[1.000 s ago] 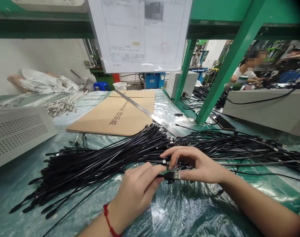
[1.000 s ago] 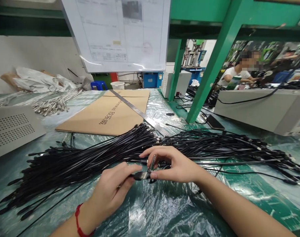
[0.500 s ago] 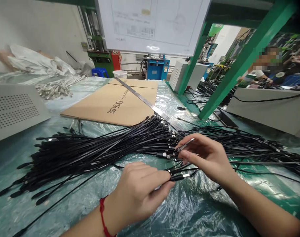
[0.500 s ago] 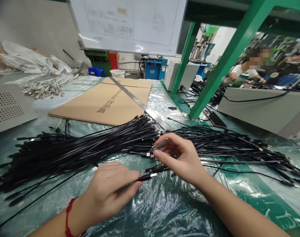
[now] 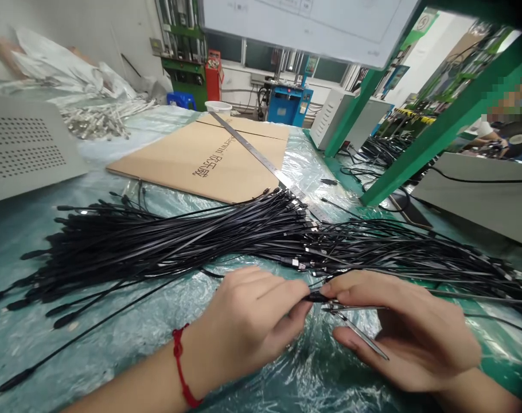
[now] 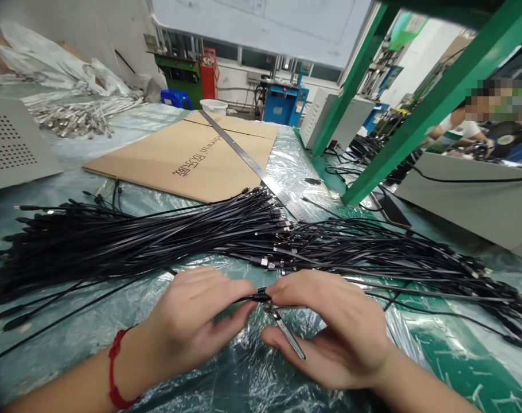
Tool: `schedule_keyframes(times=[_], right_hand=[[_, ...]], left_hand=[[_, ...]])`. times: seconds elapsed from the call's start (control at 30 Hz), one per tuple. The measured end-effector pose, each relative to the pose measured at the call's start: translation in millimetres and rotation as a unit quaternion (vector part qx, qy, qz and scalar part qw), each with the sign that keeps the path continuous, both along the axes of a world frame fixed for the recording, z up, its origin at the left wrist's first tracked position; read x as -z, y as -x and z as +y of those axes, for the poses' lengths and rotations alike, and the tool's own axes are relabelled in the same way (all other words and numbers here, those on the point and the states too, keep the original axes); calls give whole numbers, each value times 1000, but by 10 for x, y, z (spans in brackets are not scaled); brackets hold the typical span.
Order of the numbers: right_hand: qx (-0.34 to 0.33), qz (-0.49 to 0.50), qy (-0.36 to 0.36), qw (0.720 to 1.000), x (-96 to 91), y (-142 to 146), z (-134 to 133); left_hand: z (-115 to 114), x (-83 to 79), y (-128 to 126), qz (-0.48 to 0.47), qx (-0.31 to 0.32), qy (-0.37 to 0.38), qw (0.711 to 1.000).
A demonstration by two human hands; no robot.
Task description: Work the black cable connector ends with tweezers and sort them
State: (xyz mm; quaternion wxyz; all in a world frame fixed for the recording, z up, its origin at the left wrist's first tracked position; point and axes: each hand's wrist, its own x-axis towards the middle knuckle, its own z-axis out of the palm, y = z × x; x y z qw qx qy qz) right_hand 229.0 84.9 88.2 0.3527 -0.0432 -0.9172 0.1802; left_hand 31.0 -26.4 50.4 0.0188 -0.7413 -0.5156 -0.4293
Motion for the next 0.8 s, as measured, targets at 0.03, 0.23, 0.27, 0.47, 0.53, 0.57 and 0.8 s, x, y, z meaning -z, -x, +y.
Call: schedule_keyframes(times=[0.03, 0.23, 0.27, 0.47, 0.53, 0.57, 0.8], right_hand=[[5, -2, -7, 1000, -4, 14, 0], [37, -11, -50, 998, 17, 38, -19], [39, -13, -53, 998, 21, 39, -23], [37, -21, -75, 996, 44, 48, -28], [34, -27, -85, 995, 40, 47, -26], [32, -31, -89, 995, 36, 45, -24], [22, -53, -108, 992, 37, 47, -8]], left_hand=[[-3, 7, -5, -7, 2, -2, 1000], [-24, 29, -27, -4, -2, -10, 1000], [-25, 28, -26, -2, -2, -9, 1000], [-27, 15, -26, 8, 1, 0, 1000], [-30, 16, -30, 8, 3, 0, 1000], [-31, 17, -32, 8, 4, 1, 1000], [-24, 22, -32, 40, 1, -9, 999]])
